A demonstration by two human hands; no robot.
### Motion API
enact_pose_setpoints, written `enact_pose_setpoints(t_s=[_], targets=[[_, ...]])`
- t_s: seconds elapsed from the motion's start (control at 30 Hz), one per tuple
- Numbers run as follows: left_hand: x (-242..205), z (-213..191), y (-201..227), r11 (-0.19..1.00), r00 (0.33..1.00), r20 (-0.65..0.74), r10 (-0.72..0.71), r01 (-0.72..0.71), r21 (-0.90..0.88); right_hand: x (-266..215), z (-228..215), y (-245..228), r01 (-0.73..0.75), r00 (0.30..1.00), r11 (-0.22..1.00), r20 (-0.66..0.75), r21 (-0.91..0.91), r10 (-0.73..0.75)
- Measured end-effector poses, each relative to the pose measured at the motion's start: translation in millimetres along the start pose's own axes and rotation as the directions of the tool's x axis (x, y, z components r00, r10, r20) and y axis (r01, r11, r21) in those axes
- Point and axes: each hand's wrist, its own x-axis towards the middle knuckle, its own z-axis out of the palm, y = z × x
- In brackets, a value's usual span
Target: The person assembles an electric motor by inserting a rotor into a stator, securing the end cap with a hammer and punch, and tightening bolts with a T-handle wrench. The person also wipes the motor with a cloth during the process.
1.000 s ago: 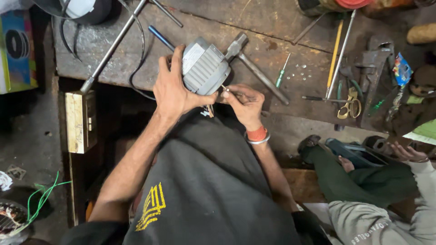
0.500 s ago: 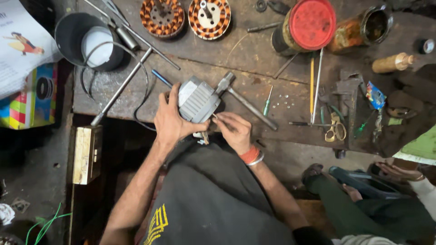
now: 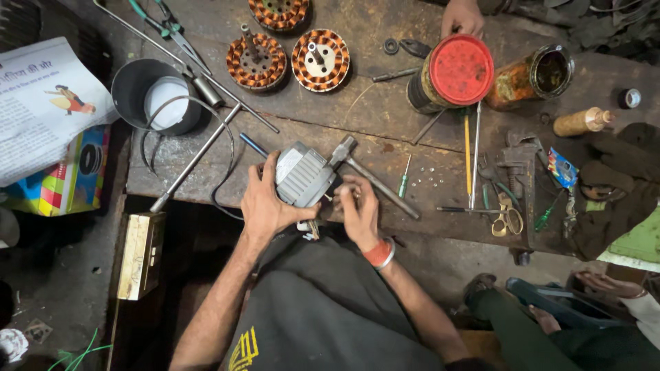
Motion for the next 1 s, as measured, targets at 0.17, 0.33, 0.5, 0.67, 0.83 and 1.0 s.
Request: enact_pose_setpoints(t_s=[0.17,0.33,0.5,0.67,0.83,1.0], targets=[[0,0,0,0.996,0.993,0.075,-0.092,0.091,0.022,-15,0,-20,0.047,0.964,0.985,0.264,-0.166,-0.001],[-2,2,-2,1.0,1.0,0.006,-0.003,0.003,0.001,-11,5,-28,0.135,0.976,0.987,0.183,-0.089,-0.117],[3,0,0,0.999,0.999,0.032,-0.043,0.042,0.012,-3,5,-30,0.128,0.988,0.975,0.114,-0.182,-0.109],[-1,1,-1,1.0,1.0,0.016,-0.021,0.021,0.004,-3,2,-29,0.058,0.955,0.934,0.291,-0.352,0.05],[-2,2,-1,0.999,0.998,0.036,-0.051,0.05,0.017,0,2,-35,0.066,0.989,0.976,0.144,-0.208,-0.036],[1,1,0,0.997,0.997,0.039,-0.065,0.064,0.031,1,6,-40,0.018,0.975,0.977,0.22,-0.213,0.03]])
